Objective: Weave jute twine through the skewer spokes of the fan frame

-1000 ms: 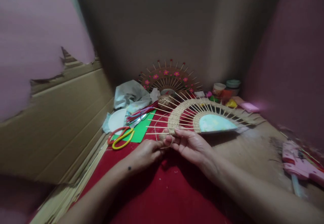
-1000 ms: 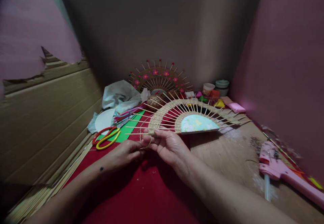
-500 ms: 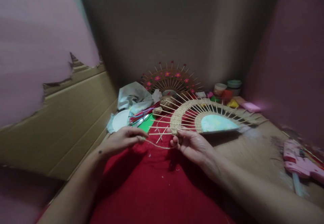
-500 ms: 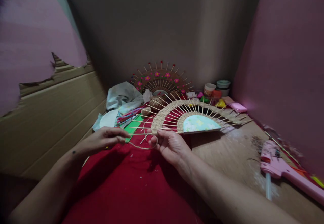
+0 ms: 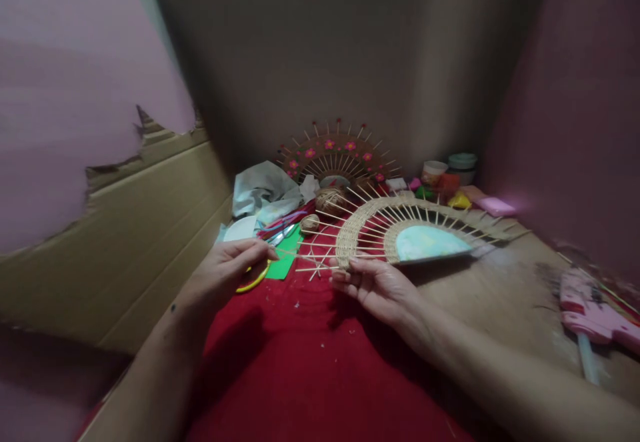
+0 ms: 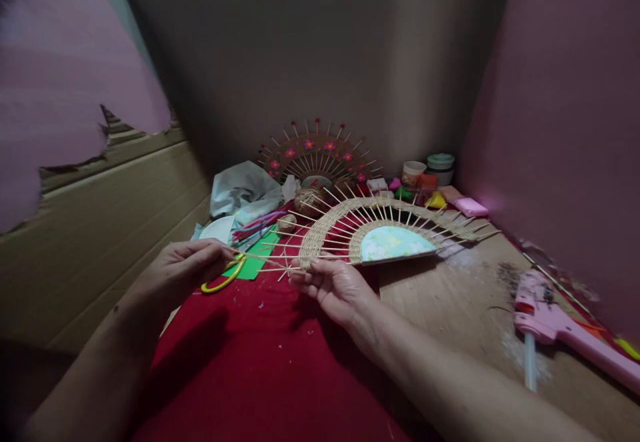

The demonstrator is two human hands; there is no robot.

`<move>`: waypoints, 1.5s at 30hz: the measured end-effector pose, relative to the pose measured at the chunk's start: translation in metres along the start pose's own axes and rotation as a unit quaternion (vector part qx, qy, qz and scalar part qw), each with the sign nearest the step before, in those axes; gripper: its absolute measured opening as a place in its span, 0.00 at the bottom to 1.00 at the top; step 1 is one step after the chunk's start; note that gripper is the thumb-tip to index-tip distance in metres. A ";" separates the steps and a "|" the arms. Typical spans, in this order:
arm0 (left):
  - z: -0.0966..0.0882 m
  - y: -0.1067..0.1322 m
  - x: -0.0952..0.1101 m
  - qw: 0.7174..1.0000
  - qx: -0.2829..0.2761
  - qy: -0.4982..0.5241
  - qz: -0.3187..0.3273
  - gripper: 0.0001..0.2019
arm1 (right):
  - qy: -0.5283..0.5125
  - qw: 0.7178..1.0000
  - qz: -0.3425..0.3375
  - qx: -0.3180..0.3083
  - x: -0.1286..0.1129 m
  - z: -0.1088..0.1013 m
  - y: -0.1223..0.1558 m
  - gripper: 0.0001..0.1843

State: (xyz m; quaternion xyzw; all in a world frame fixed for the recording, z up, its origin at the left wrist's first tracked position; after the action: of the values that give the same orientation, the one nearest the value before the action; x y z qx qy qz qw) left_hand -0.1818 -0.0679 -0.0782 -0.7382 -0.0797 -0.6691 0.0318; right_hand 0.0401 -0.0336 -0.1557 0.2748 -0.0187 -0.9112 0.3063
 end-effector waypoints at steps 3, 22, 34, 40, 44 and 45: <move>0.002 -0.009 -0.005 0.997 -0.025 -0.064 0.033 0.13 | 0.011 1.000 0.011 -0.016 0.002 -0.003 -0.002 0.04; 0.031 -0.023 -0.009 0.919 -0.113 -0.331 0.182 0.15 | -0.007 1.000 0.005 0.007 0.003 0.000 0.001 0.04; 0.040 -0.022 -0.046 0.973 -0.219 -0.031 -0.065 0.11 | -0.023 0.999 0.021 0.022 0.003 0.001 0.004 0.04; 0.053 -0.031 -0.043 0.968 -0.235 -0.063 -0.056 0.11 | -0.036 0.999 -0.005 0.038 0.006 0.004 0.005 0.07; 0.064 -0.028 -0.044 0.966 -0.239 -0.049 -0.091 0.12 | -0.024 0.999 -0.006 0.045 0.010 0.005 0.007 0.10; 0.066 -0.026 -0.044 0.964 -0.243 -0.047 -0.095 0.12 | -0.023 0.998 -0.005 0.051 0.010 0.006 0.007 0.10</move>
State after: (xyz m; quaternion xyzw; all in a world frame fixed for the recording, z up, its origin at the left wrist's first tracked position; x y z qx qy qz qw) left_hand -0.1251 -0.0351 -0.1304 -0.7436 0.0141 -0.6327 -0.2159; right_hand 0.0342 -0.0459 -0.1547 0.2686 -0.0704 -0.9169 0.2867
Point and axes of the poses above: each hand's wrist, its own y-axis away from the middle knuckle, its own z-axis out of the palm, x = y × z, the point moved 3 cm from there along -y, towards the middle knuckle, and after that the axes turned 2 degrees about -x, right-handed, at the moved point
